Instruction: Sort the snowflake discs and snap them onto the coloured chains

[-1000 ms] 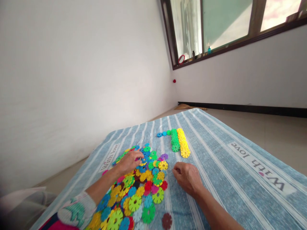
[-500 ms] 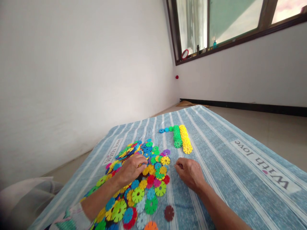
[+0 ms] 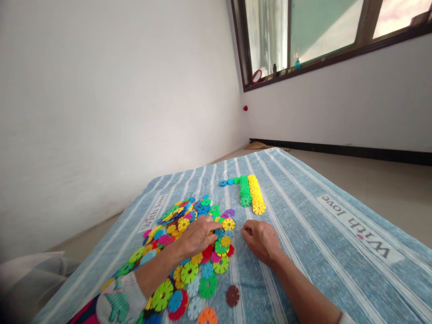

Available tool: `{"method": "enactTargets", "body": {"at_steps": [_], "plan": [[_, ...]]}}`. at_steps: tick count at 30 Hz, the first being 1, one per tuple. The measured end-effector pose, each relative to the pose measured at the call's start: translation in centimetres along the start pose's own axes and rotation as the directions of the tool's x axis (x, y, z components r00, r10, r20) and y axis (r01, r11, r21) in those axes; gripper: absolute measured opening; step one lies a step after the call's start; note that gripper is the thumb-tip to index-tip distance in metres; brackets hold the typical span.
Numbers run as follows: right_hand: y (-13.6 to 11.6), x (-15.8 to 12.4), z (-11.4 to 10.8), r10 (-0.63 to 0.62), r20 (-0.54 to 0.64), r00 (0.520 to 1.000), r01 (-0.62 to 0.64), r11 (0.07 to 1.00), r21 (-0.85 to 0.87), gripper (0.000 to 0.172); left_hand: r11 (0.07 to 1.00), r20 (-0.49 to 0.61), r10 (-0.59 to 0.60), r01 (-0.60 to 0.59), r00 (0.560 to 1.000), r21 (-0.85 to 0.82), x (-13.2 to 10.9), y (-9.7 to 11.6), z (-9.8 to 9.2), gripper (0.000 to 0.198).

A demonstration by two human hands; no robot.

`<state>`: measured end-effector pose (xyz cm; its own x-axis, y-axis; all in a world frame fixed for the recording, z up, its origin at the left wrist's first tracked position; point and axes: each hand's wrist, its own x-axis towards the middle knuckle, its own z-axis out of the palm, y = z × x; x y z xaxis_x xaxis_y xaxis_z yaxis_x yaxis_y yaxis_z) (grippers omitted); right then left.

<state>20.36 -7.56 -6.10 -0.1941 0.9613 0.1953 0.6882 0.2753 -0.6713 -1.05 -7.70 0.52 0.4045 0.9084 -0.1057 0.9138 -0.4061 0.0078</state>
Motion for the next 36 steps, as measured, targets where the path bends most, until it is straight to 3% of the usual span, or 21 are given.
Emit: {"method": "enactTargets", "body": {"at_steps": [15,19,24,31,36], "plan": [[0.0,0.1,0.0,0.013,0.001,1.0,-0.013,1.0,-0.024,0.022,0.999,-0.112,0.047,-0.046,0.993,0.008,-0.8,-0.2,1.2,0.01],[0.0,0.1,0.0,0.004,0.001,1.0,-0.004,1.0,-0.021,0.022,0.99,-0.153,0.01,-0.031,0.988,-0.137,-0.2,-0.2,0.6,0.013],[-0.2,0.1,-0.2,0.013,-0.004,1.0,-0.013,1.0,-0.016,0.021,0.941,-0.097,-0.026,-0.008,0.995,-0.339,1.6,0.2,0.1,0.013],[-0.1,0.1,0.0,-0.002,-0.001,1.0,0.002,1.0,-0.014,0.021,0.946,-0.032,0.048,-0.056,0.998,-0.32,2.8,0.8,0.6,0.011],[-0.1,0.2,0.0,0.007,-0.011,1.0,-0.007,1.0,-0.024,0.021,0.979,-0.03,0.064,-0.068,0.998,-0.194,2.6,1.5,0.5,0.009]]}}
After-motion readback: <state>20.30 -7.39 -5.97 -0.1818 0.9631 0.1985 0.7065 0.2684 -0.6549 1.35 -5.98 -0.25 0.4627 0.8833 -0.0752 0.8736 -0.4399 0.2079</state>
